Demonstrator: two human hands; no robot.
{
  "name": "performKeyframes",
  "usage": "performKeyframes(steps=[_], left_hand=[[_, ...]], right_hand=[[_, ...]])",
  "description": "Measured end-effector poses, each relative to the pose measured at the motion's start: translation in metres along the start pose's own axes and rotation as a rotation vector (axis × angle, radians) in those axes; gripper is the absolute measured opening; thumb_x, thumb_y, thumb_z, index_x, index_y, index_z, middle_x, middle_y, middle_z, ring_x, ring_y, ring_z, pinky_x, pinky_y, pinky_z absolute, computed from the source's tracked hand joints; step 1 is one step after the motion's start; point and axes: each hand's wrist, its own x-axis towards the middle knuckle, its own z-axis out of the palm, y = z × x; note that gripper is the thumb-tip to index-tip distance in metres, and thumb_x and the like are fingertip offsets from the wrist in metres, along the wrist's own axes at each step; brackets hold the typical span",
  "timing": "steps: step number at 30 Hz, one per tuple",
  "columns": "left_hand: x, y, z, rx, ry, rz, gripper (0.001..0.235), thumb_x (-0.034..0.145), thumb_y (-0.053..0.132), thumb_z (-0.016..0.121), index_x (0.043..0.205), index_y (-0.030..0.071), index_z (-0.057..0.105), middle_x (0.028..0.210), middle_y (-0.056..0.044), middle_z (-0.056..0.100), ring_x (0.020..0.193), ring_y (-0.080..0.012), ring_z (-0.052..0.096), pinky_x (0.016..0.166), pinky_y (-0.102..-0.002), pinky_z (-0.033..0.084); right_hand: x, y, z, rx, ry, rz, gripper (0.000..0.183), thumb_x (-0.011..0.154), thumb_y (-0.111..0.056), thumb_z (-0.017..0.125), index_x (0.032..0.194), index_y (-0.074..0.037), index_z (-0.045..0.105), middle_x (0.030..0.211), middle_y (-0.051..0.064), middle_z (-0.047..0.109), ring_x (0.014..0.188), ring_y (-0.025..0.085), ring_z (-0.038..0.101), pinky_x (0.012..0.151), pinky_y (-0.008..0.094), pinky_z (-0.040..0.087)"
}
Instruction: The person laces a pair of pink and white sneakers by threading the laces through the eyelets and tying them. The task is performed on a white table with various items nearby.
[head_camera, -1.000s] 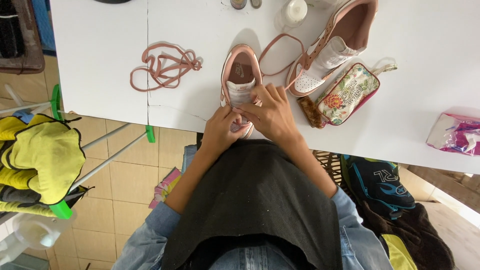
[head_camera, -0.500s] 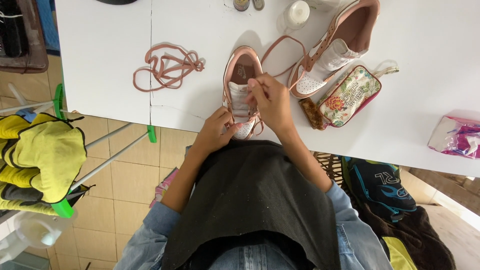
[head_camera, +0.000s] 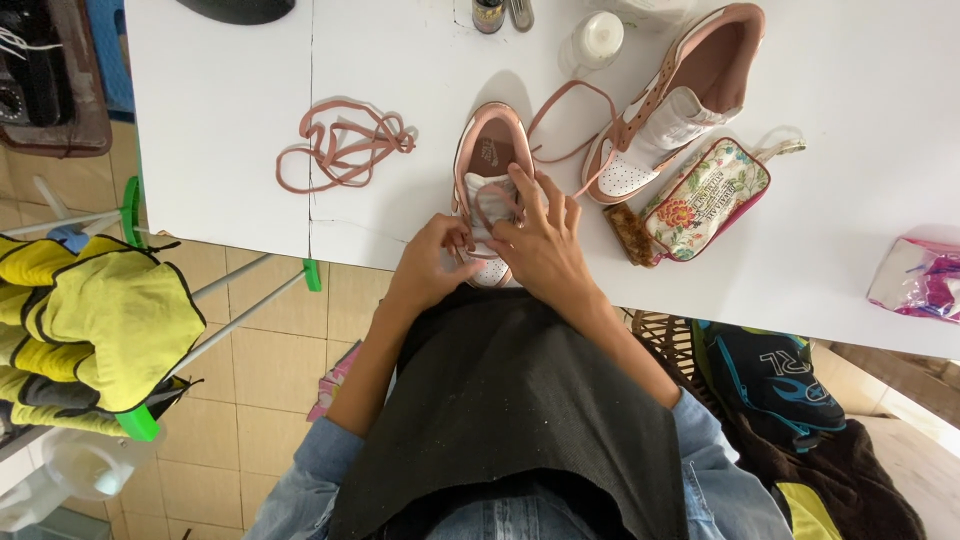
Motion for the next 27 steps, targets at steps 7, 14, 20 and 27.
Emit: performKeyframes(steps=[7, 14, 20, 27], left_hand=[[0.010, 0.011, 0.005, 0.605, -0.080, 0.119, 0.078, 0.083, 0.057, 0.091, 0.146, 0.021, 0.061, 0.103, -0.005, 0.061, 0.092, -0.0320, 0.072, 0.086, -0.046, 0.055], [0.020, 0.007, 0.000, 0.656, -0.083, 0.151, 0.069, 0.079, 0.062, 0.092, 0.127, 0.024, 0.061, 0.097, -0.002, 0.061, 0.095, -0.0300, 0.071, 0.093, -0.050, 0.055], [0.028, 0.006, 0.006, 0.631, -0.059, 0.242, 0.069, 0.078, 0.061, 0.093, 0.128, 0.023, 0.065, 0.092, 0.000, 0.059, 0.088, -0.0275, 0.068, 0.086, -0.047, 0.053], [0.023, 0.021, -0.001, 0.411, 0.017, 0.405, 0.056, 0.087, 0.039, 0.094, 0.134, 0.024, 0.070, 0.098, -0.003, 0.059, 0.086, -0.0277, 0.066, 0.078, -0.040, 0.055]], right_hand=[[-0.001, 0.007, 0.015, -0.025, 0.150, -0.043, 0.029, 0.096, -0.032, 0.086, 0.093, -0.011, 0.066, 0.167, 0.018, 0.044, 0.146, 0.047, 0.047, 0.099, 0.054, 0.040], [0.004, 0.021, 0.021, -0.177, 0.381, -0.012, 0.033, 0.110, -0.040, 0.073, 0.092, -0.014, 0.062, 0.159, 0.011, 0.045, 0.149, 0.037, 0.037, 0.108, 0.053, 0.032], [-0.004, 0.029, 0.006, -0.232, 0.395, 0.092, 0.042, 0.106, -0.048, 0.079, 0.087, -0.015, 0.059, 0.138, 0.006, 0.052, 0.133, 0.034, 0.048, 0.102, 0.053, 0.033], [-0.015, 0.011, -0.033, 0.362, 0.065, -0.118, 0.027, 0.088, -0.029, 0.087, 0.077, -0.019, 0.064, 0.079, 0.001, 0.065, 0.080, 0.028, 0.067, 0.080, 0.048, 0.045]])
